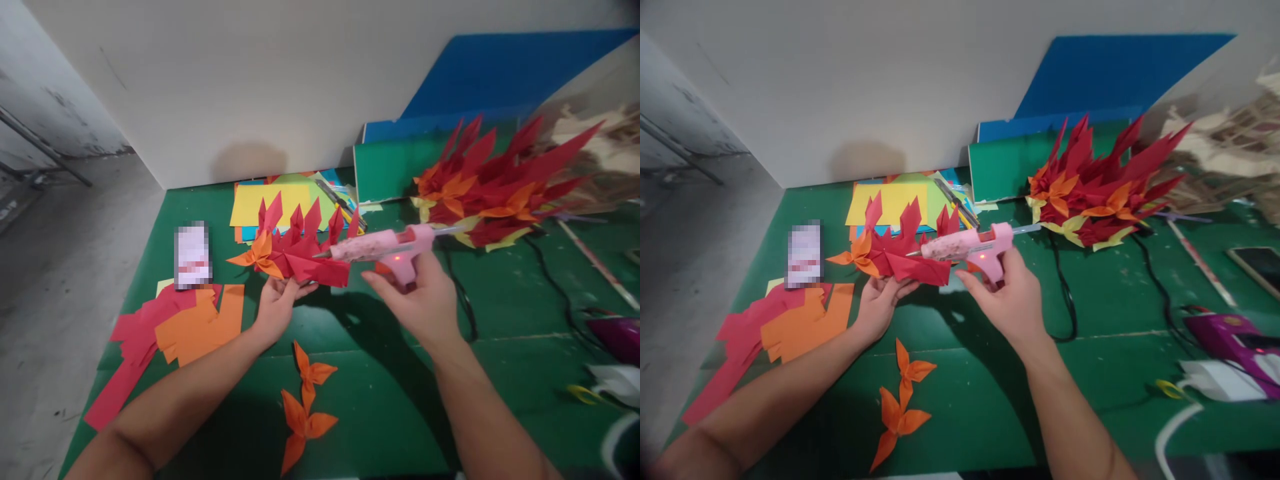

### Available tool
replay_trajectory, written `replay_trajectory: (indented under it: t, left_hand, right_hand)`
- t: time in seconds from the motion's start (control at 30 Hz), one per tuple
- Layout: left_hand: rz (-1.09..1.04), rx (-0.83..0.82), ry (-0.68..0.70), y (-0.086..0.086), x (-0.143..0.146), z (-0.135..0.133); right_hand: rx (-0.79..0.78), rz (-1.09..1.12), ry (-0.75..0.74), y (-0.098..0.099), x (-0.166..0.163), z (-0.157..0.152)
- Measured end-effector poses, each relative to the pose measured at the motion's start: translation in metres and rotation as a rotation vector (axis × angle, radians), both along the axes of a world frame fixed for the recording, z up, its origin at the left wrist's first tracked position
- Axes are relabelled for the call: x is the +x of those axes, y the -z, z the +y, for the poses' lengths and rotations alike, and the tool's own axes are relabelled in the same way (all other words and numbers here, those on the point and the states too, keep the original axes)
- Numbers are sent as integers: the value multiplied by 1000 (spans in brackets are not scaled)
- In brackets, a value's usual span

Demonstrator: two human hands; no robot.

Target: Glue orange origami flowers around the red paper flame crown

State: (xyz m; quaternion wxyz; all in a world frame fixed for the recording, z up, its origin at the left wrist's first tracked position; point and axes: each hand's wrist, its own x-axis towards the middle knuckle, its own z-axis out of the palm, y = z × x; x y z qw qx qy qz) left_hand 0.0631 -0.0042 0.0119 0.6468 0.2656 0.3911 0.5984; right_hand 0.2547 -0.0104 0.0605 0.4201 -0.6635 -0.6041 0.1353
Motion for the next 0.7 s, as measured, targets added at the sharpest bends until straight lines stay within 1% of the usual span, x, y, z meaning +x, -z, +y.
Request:
replay_trajectory:
  t: [0.1,0.23,0.4,0.53,0.7]
  left_hand:
    - [-21,-51,-14,-1,-1,-2]
    - [-52,-71,-19,-5,-2,-3]
    - [-46,-71,-13,-7,-3,-3]
    - [40,-101,-47,-7,-1,-3]
    - [135,-147,-60,-13,1,-2]
  right_hand:
    - [-66,-123,-15,4,-4,0]
    - [-77,-235,-18,8,-5,2]
    - [-35,-332,-12,11,-5,4]
    - [7,-404,-15,10,-6,3]
    - [60,-482,-16,10,-6,3]
